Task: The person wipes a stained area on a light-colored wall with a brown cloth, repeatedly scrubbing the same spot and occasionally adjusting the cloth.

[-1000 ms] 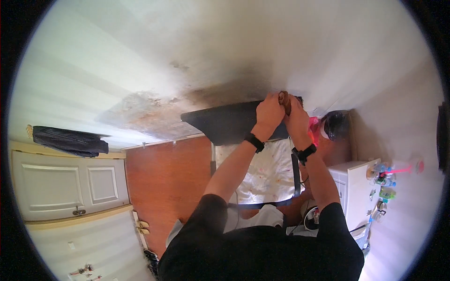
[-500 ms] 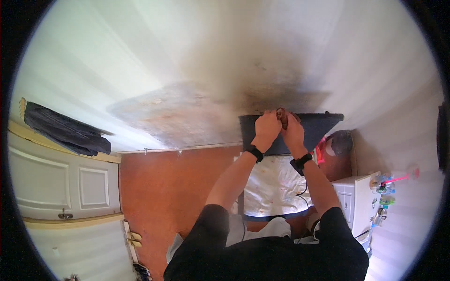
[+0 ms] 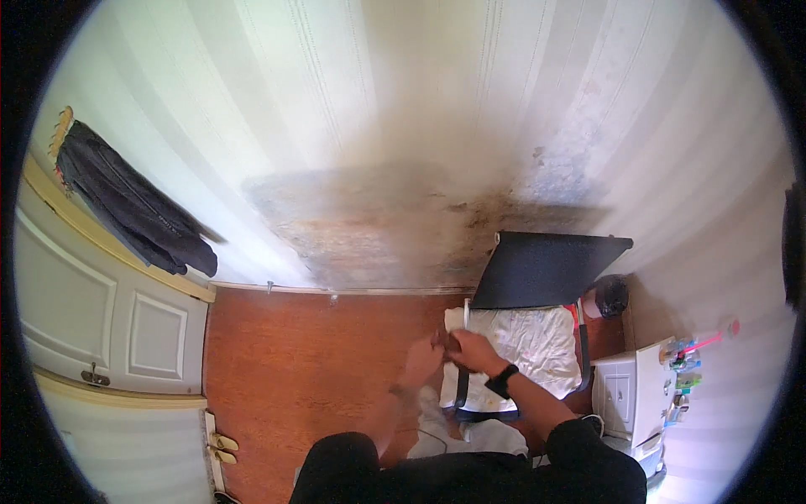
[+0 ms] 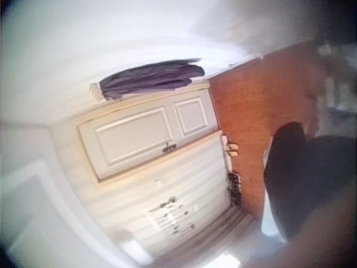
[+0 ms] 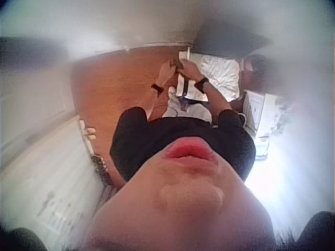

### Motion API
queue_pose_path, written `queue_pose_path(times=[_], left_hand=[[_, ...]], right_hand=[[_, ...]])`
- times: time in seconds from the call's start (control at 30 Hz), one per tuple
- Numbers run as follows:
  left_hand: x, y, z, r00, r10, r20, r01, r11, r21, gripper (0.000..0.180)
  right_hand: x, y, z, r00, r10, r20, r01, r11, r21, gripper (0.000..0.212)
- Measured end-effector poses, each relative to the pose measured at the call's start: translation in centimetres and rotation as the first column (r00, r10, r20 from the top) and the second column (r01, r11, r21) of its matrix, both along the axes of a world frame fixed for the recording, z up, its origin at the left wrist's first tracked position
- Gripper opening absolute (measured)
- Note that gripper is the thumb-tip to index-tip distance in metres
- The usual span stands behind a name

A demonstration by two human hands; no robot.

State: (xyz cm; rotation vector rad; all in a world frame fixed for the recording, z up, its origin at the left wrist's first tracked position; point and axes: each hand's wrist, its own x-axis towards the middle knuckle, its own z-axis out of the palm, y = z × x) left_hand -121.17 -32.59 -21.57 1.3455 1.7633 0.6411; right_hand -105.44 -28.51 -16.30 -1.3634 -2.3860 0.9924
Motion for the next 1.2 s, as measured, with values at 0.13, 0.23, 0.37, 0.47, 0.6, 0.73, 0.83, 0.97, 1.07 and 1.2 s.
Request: queue_pose_path(times=[0.13,0.23,0.37,0.47,0.6,0.73,0.83,0.97,1.07,1.2], left_hand=[[0.6,-8.3,-2.4,0.923,-0.383,0.027,0.376,0.916,0.140,0.037],[2.8,-11.8,-3.3,0.844,-0.417,0.337,0.484,0.864,-0.142,0.038],[5.4,-13.0,-4.3,0.725,-0.376,0.577,0.522,0.847,-0.103,0.052],[6.5,-13.5,-3.5,0.672,-0.524,0.524,0.533,0.833,0.149,0.054],[6.0,-13.7,-3.5,0.617,-0.595,0.515,0.503,0.802,0.323,0.056],[3.4,-14.1,2.3,0.692,-0.475,0.543,0.496,0.860,0.119,0.050],[1.0,-13.1,2.8,0.611,-0.554,0.566,0.532,0.817,0.225,0.043],[-2.6,-9.7,3.9,0.614,-0.694,0.376,0.640,0.717,0.277,0.054],[-7.9,-7.3,6.4,0.687,-0.726,0.032,0.706,0.677,0.207,0.054],[-15.5,-5.6,7.5,0.766,-0.642,0.037,0.616,0.749,0.245,0.050]], right_hand=[[3.5,-6.7,1.7,0.986,0.154,-0.056,-0.162,0.967,-0.198,0.039],[7.1,-9.9,3.1,0.985,0.168,-0.043,-0.172,0.913,-0.370,0.042],[10.8,-12.8,0.9,0.979,0.203,-0.013,-0.200,0.951,-0.237,0.045],[11.0,-14.9,2.4,0.993,0.103,-0.061,-0.112,0.981,-0.160,0.049],[9.2,-16.8,5.2,0.990,-0.067,-0.124,0.049,0.989,-0.143,0.048],[7.4,-17.2,4.9,0.976,-0.105,-0.193,0.075,0.985,-0.157,0.048],[4.8,-17.2,6.4,0.963,-0.133,-0.236,0.102,0.985,-0.140,0.048],[1.1,-15.8,7.2,0.928,-0.271,-0.255,0.177,0.925,-0.337,0.048],[-3.2,-14.2,6.5,0.901,-0.322,-0.290,0.188,0.894,-0.408,0.047],[-10.4,-10.8,5.3,0.951,-0.240,-0.193,0.181,0.943,-0.278,0.046]])
